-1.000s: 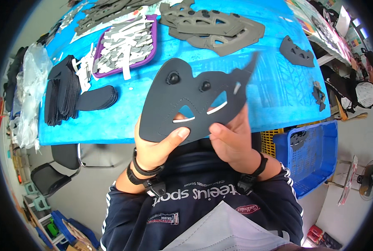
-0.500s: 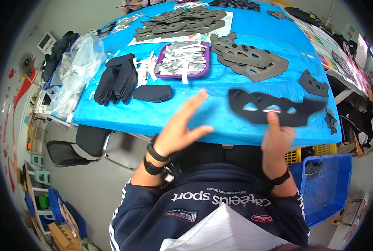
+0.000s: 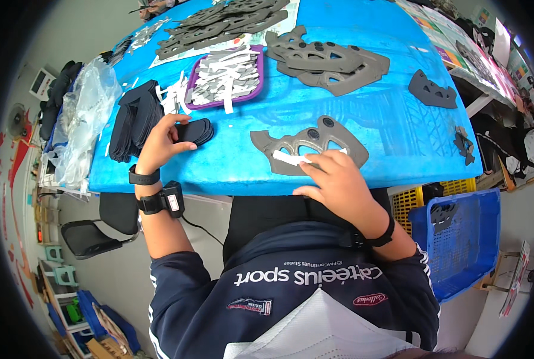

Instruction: The person is picking up black shoe upper components and applying small white adhesive strips to them on a blue worktable.

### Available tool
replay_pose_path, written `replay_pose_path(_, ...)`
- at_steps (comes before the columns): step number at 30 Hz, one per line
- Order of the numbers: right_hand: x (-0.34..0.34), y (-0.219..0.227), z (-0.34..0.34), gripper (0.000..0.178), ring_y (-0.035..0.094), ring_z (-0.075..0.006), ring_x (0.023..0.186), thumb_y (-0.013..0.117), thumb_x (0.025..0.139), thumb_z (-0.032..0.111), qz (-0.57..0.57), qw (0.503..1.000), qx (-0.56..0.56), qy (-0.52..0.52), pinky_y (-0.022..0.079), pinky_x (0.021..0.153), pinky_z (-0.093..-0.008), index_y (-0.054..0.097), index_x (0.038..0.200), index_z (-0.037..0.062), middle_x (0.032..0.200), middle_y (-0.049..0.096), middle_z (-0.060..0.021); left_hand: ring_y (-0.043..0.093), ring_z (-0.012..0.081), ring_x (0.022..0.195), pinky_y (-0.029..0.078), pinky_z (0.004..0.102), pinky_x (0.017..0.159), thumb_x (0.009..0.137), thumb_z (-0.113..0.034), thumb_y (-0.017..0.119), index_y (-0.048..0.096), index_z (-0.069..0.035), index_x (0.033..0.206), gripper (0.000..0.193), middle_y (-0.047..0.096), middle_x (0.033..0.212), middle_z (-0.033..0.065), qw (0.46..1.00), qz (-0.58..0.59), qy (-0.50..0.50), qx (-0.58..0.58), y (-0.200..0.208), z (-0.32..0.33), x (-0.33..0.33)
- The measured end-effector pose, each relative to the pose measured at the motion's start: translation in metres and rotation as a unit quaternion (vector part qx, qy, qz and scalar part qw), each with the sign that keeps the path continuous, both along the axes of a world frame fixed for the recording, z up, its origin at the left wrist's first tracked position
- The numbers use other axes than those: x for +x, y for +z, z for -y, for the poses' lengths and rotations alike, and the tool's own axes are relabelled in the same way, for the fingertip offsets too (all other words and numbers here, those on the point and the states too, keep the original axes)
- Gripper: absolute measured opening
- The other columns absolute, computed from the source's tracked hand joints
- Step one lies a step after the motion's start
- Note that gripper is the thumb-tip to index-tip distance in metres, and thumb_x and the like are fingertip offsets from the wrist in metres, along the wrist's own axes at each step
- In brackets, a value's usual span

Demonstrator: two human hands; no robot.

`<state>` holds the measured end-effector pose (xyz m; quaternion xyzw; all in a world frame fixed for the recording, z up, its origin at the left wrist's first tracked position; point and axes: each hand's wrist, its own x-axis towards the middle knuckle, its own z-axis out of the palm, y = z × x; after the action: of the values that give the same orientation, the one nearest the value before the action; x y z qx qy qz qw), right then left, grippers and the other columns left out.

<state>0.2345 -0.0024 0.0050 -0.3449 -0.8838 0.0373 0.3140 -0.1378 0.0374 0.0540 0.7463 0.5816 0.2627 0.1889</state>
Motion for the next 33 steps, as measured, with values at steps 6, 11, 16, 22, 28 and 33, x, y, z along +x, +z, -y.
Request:
replay_pose_path(6,0.045,0.014,-0.005,0.087,0.042,-0.0366,0.111,0.078,0.06,0.031,0.002,0.985,-0.132,-0.11,0.037,0.093,-0.0427,0.037,0.132,0.0029,0.126,0.046,-0.0164,0.048,0.0146,0.085,0.041,0.0271,0.075,0.06,-0.014,0.08,0.05,-0.004,0.111,0.06,0.047,0.103,0.0073,0.946,0.202,0.029,0.252,0.019,0.032,0.024)
replay_pose_path(11,0.029,0.008,-0.007,0.092,0.042,-0.0348,0.112,0.079,0.059,0.033,-0.026,0.984,-0.162,-0.075,0.036,0.095,-0.0427,0.034,0.133,-0.0003,0.128,0.043,-0.0173,0.051,0.0218,0.096,0.044,0.0342,0.083,0.05,-0.019,0.087,0.04,-0.008,0.097,0.067,0.049,0.107,0.0158,0.856,0.446,-0.058,0.255,-0.007,0.061,0.099)
replay_pose_path(16,0.023,0.024,-0.001,0.077,0.046,-0.0311,0.112,0.078,0.062,0.029,-0.2,0.97,-0.129,-0.051,0.041,0.091,-0.0397,0.044,0.126,0.0016,0.124,0.049,-0.0136,0.058,0.0231,0.097,0.046,0.0337,0.083,0.055,-0.003,0.084,0.044,-0.005,0.098,0.059,0.056,0.106,0.0191,0.885,0.414,-0.15,0.15,-0.028,0.065,0.15)
replay_pose_path(22,0.041,0.007,-0.006,0.036,0.061,-0.023,0.086,0.077,0.064,0.016,-0.228,0.97,-0.066,0.049,0.05,0.064,-0.0272,0.066,0.097,0.0089,0.111,0.059,-0.01,0.059,0.0239,0.098,0.047,0.0323,0.081,0.056,-0.007,0.084,0.057,0.0,0.102,0.054,0.06,0.1,0.0159,0.924,0.363,-0.113,0.046,-0.038,0.054,0.158)
replay_pose_path(28,0.041,-0.002,-0.027,0.036,0.058,-0.02,0.075,0.077,0.061,0.016,-0.09,0.992,-0.077,0.031,0.048,0.061,-0.0256,0.065,0.093,0.0072,0.108,0.06,-0.0083,0.054,0.0233,0.079,0.043,0.031,0.068,0.05,-0.022,0.082,0.068,-0.006,0.095,0.05,0.059,0.088,0.007,0.989,0.077,-0.072,0.108,-0.039,0.038,0.149)
replay_pose_path(33,0.031,-0.008,-0.03,0.034,0.056,-0.0191,0.071,0.076,0.062,0.015,-0.055,0.997,-0.043,0.022,0.048,0.061,-0.0256,0.064,0.092,0.0051,0.109,0.059,-0.0102,0.05,0.0217,0.08,0.04,0.0298,0.069,0.047,-0.023,0.082,0.068,-0.007,0.095,0.052,0.057,0.089,0.0059,0.992,0.019,-0.067,0.105,-0.037,0.036,0.146)
